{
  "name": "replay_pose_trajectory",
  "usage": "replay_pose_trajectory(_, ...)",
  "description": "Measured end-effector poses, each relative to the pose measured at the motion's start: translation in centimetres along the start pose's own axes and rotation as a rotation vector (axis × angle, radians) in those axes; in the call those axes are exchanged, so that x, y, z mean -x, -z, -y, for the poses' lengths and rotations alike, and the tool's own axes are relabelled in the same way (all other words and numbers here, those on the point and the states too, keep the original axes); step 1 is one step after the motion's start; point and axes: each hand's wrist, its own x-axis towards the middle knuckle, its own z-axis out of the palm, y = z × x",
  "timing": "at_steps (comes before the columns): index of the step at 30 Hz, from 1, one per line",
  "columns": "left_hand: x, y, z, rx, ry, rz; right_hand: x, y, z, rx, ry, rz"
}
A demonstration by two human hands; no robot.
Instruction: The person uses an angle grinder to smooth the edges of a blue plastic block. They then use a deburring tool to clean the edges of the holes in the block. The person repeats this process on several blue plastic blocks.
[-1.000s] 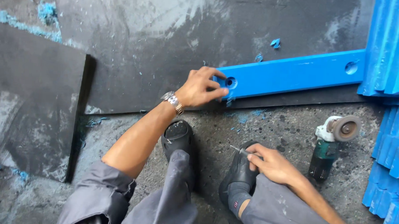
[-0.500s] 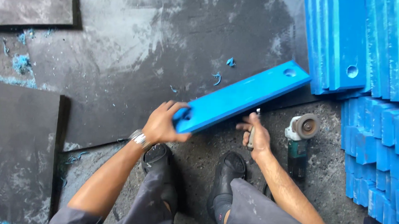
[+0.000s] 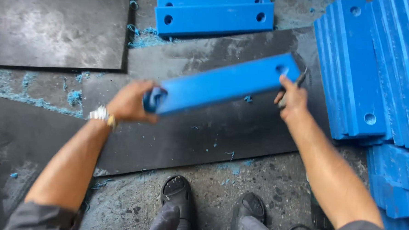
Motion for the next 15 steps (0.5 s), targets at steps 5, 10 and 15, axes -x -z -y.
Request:
replay_pose_trajectory(5, -7.2, 2.7, 4.0, -0.248, -0.036, -0.582, 1.0, -4.2, 9.1, 0.050, 0.228, 0.143)
replay_pose_trajectory(10, -7.6, -4.7, 0.5, -0.018, 0.200, -0.231, 10.7, -1.5, 6.2, 0.229, 0.341, 0.254)
replay_pose_trajectory(15, -2.1, -10.4, -3.5, 0.061, 0.042, 0.349, 21.2, 5.3, -1.5, 0.250, -0.113, 0.296)
